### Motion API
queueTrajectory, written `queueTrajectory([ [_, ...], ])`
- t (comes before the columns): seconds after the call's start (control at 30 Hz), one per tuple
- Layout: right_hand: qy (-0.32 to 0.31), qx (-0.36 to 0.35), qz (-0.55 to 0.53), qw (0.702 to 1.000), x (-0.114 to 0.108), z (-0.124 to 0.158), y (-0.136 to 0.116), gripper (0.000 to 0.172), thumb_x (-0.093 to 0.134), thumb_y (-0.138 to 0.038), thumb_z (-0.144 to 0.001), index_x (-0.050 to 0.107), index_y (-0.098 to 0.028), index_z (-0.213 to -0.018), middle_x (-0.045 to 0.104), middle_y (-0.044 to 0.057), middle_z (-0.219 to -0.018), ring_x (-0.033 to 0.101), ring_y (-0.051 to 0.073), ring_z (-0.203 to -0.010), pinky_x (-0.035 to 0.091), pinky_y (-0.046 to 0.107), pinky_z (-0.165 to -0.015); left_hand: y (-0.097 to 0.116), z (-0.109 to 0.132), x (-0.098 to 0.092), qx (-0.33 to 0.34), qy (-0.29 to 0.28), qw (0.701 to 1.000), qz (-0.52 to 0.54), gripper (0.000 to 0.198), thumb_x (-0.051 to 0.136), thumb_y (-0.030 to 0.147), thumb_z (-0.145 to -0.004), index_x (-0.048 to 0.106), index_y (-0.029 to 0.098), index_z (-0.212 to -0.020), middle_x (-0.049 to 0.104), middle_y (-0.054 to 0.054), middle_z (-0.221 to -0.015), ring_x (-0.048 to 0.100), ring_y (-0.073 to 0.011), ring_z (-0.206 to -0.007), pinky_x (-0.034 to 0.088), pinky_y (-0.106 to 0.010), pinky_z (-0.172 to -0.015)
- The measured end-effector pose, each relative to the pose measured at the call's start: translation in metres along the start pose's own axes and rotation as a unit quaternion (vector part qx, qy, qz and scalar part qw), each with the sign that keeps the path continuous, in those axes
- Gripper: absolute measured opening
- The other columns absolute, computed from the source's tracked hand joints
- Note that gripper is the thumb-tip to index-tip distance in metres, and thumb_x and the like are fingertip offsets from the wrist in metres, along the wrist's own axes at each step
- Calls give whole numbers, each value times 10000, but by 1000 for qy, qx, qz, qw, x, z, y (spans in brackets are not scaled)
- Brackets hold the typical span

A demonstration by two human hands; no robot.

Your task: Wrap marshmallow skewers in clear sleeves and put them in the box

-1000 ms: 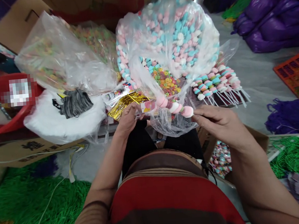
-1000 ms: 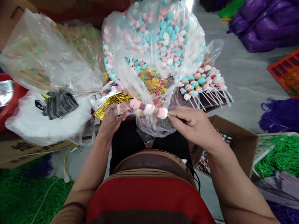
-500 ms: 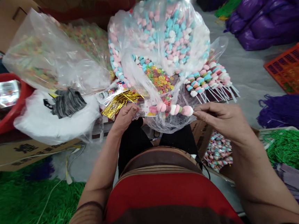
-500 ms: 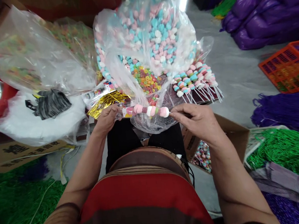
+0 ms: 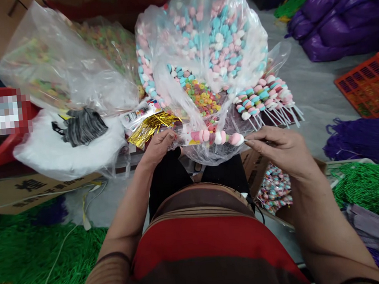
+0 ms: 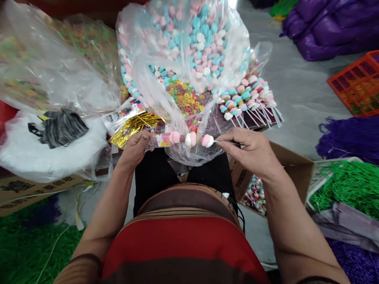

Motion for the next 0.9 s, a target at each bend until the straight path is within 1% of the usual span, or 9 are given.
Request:
queueTrajectory([
  [0.13,-40,4,-2,999,10,4,7,157,698,-374,-924,812,-266,-917,801,4,-811,727,151,-695,553,263,-652,0,1,3,-1,-24,999,-24,582,585,755,-863,640,186,-750,541,20,-646,458,-124,-615,357,-277,-633],
  [0.37,-57,-20,27,998,19,8,11,202,671,-410,-947,803,-256,-952,815,27,-878,752,176,-764,572,283,-709,11,-1,12,13,-76,992,-98,600,537,749,-889,605,182,-706,545,6,-690,488,-134,-675,378,-277,-656],
  [0.47,-48,2,25,999,25,9,11,176,693,-397,-929,788,-255,-973,800,26,-870,735,180,-753,561,292,-695,15,-2,18,20,-94,990,-101,600,543,737,-894,597,180,-676,508,15,-659,454,-122,-641,357,-271,-624],
  [0.53,-32,19,14,999,31,12,12,160,692,-384,-926,780,-251,-911,787,21,-830,723,179,-737,554,297,-692,15,-3,21,14,-88,993,-72,579,595,716,-877,608,177,-667,502,19,-651,445,-113,-628,352,-263,-609],
  [0.6,-22,28,-8,999,37,14,15,168,694,-375,-920,778,-246,-854,783,18,-794,719,178,-728,554,304,-703,16,-4,18,-2,-47,999,-6,509,691,671,-838,654,178,-718,532,20,-675,458,-103,-619,369,-251,-598],
  [0.67,-4,38,-34,999,42,16,18,166,709,-370,-904,784,-242,-829,791,20,-792,724,181,-729,561,312,-715,18,-4,15,-28,-2,995,96,496,709,684,-818,714,188,-843,553,21,-677,472,-97,-582,407,-247,-580],
  [0.8,53,76,-90,992,44,19,28,128,741,-350,-860,804,-241,-837,807,23,-811,733,184,-734,568,313,-709,33,-1,24,-74,-8,958,277,869,427,935,-782,744,191,-1101,583,-3,-642,550,-150,-551,535,-333,-607],
  [0.83,65,87,-104,989,45,20,30,125,746,-349,-850,807,-241,-843,809,21,-811,732,183,-733,568,311,-706,38,-1,25,-76,-7,954,290,918,397,962,-760,740,196,-1131,613,-17,-668,583,-168,-583,555,-358,-636],
  [0.9,84,103,-131,983,48,20,31,133,754,-357,-833,811,-239,-853,811,18,-812,729,179,-727,569,310,-703,44,0,24,-70,17,957,280,909,461,969,-718,728,223,-1164,661,-36,-731,631,-192,-673,569,-376,-694],
])
Point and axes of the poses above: each hand's wrist, its own z-axis away from the middle knuckle, its own x-axis out of the palm, y = z × x, the point moved 8 cm from there along -z, towards the middle knuckle
